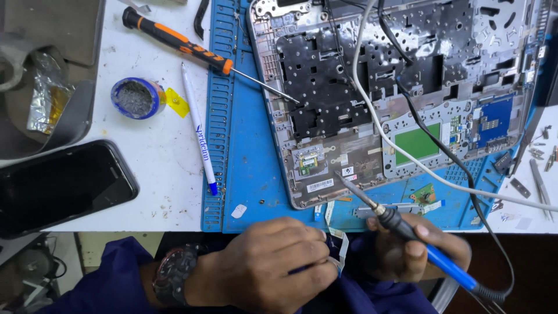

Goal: Soldering electronic components and ribbon cables on a laptop motherboard during a repair.

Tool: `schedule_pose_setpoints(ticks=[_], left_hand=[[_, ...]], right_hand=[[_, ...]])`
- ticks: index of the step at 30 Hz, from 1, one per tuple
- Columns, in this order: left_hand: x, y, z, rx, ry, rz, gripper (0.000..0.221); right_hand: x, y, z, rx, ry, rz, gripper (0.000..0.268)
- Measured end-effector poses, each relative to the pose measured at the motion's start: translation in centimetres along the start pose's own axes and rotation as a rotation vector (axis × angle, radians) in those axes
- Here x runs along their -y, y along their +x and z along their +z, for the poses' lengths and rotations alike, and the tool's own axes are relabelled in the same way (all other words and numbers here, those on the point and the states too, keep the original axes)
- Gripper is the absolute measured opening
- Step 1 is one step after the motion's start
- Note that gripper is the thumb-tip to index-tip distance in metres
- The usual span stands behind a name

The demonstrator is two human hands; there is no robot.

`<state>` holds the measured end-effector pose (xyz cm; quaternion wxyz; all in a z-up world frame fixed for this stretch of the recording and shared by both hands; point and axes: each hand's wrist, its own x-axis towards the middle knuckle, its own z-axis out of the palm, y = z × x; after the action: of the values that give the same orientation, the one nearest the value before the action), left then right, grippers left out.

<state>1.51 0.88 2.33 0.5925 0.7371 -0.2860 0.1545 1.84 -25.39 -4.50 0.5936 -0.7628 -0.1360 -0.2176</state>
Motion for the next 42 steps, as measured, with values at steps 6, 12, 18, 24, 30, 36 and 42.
schedule_pose_setpoints(ticks=[6,12,18,24,30,36,42], left_hand=[[-0.7,0.1,-0.5,-0.224,-0.066,-0.342,0.009],[-1.7,0.2,-0.7,-0.242,-0.236,-0.487,0.026],[-1.7,0.2,0.0,-0.266,-0.103,-0.461,0.016],[-1.1,-0.5,0.1,-0.249,-0.071,-0.375,0.012],[-1.5,-0.4,-1.1,-0.083,0.111,-0.405,0.013],[-2.2,-3.0,-0.3,-0.029,0.398,-0.291,0.013],[-2.2,-5.7,0.4,0.061,0.468,-0.219,0.021]], right_hand=[[1.6,1.8,1.6,-0.102,0.2,0.172,0.025],[1.4,1.0,0.0,-0.143,0.265,0.302,0.027],[-0.2,-0.4,-1.9,-0.041,0.188,0.261,0.02],[-0.5,-0.9,-2.2,-0.093,0.008,0.277,0.034],[0.4,0.7,-1.1,-0.058,0.225,0.291,0.027],[3.2,2.5,-1.6,0.2,0.068,0.29,0.022],[2.3,3.1,-2.0,0.439,0.165,0.164,0.024]])
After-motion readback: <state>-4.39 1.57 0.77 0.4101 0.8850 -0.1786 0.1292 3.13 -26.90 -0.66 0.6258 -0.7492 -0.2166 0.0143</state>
